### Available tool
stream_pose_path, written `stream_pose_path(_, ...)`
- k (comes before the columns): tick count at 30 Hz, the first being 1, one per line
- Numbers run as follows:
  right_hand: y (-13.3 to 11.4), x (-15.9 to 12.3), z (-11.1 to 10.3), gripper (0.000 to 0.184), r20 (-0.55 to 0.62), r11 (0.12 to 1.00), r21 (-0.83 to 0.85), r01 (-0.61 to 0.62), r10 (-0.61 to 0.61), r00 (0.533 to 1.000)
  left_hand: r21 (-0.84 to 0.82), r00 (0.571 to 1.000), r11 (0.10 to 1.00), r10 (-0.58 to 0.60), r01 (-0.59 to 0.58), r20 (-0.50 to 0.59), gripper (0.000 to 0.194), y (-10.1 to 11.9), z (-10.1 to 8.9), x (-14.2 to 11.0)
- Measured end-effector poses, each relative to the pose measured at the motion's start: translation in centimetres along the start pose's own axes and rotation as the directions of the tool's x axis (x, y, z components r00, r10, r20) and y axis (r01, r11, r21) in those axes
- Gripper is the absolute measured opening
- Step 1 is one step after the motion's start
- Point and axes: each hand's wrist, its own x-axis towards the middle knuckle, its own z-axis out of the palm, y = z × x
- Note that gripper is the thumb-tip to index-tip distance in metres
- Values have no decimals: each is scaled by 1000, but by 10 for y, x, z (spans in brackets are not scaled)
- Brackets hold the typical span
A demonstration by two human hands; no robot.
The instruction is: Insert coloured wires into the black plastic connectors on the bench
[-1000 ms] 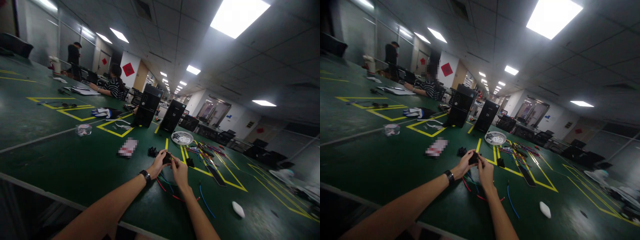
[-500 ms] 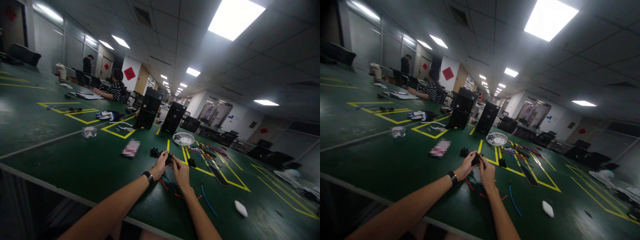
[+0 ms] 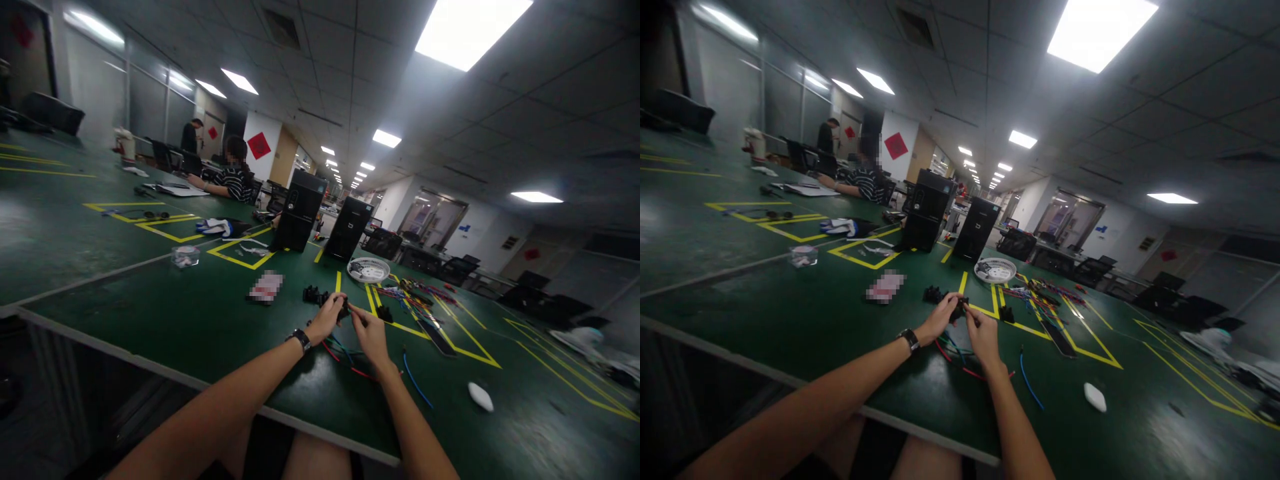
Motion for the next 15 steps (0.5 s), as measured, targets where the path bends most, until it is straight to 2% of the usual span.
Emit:
stream_pose_path(6,4,-5,9,36,31,999,24,24,-25,999,-43,1000,999,-11,10,-9,29,1,5,-2)
stream_pose_path(10,1,-7,17,40,-6,998,-14,68,-68,998,-100,995,995,-39,29,-91,35,5,13,-5)
stream_pose_path(15,4,-7,18,40,35,998,34,62,-63,997,44,998,999,20,-17,-67,36,8,10,-4)
